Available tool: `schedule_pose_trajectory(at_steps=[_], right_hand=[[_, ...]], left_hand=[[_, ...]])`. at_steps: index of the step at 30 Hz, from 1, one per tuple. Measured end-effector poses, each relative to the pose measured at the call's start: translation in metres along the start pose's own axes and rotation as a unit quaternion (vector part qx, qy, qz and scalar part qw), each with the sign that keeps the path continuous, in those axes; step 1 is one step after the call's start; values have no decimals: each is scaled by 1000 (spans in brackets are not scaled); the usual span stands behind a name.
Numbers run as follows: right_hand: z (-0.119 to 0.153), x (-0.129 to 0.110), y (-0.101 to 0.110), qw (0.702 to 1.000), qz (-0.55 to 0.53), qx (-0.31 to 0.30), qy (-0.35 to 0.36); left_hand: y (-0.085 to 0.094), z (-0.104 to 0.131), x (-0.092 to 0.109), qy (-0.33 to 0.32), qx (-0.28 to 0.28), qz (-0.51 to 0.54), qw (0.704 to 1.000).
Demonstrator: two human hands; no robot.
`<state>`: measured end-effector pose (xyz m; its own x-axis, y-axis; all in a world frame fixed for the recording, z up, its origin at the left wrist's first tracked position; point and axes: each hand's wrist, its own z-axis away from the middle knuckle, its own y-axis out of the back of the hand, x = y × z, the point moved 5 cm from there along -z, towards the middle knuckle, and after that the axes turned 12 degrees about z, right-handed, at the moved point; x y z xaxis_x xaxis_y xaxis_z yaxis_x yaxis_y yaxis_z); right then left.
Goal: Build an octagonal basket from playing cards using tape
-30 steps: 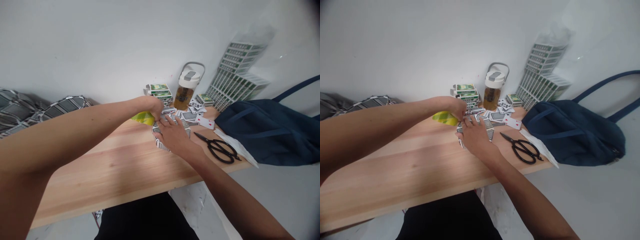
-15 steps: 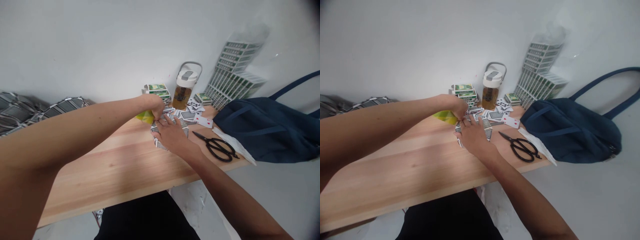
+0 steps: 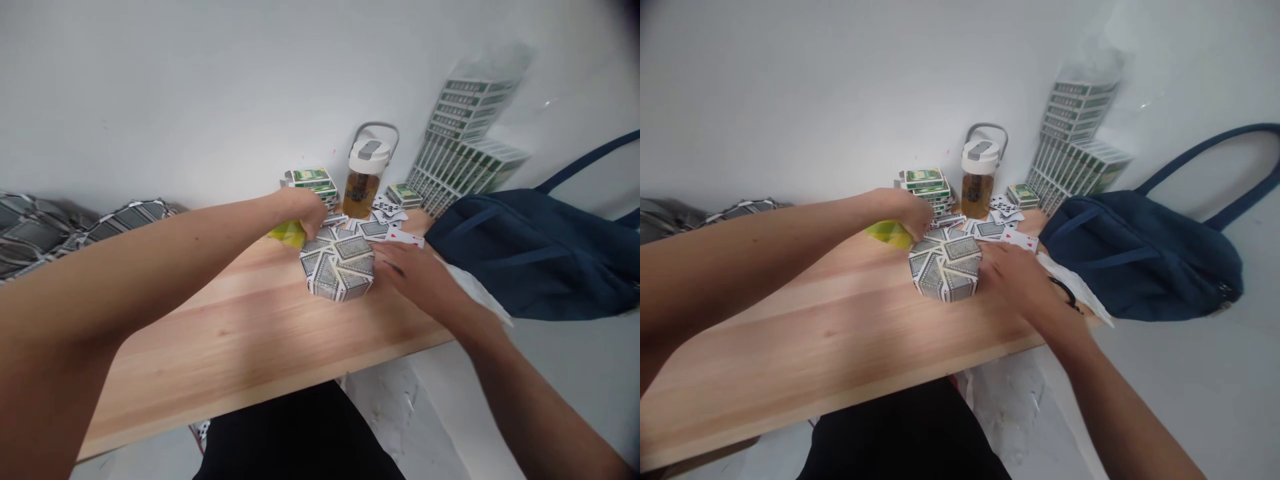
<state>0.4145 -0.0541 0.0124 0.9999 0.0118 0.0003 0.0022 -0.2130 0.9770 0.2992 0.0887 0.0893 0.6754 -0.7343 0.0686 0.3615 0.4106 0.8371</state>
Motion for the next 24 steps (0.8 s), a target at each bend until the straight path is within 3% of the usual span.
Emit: schedule_pose_trajectory(at_steps=[3,5,12,19,24], right_hand=[[37,47,-12,991,74,-59,-98],[56,62,-21,980,90,-107,-139],[78,59,-24,975,78,-105,-181],[72,68,-22,970,1,-181,-160],[63,65,-4,976,-47,-128,-170]], left_hand=[[-3,6,-2,51,-31,-76,995],[-4,9,-1,47,-35,-90,994],[-8,13,-5,40,-42,-71,996],[-9,16,-10,25,-65,-77,995],[-9,19,-13,18,-48,-78,996]])
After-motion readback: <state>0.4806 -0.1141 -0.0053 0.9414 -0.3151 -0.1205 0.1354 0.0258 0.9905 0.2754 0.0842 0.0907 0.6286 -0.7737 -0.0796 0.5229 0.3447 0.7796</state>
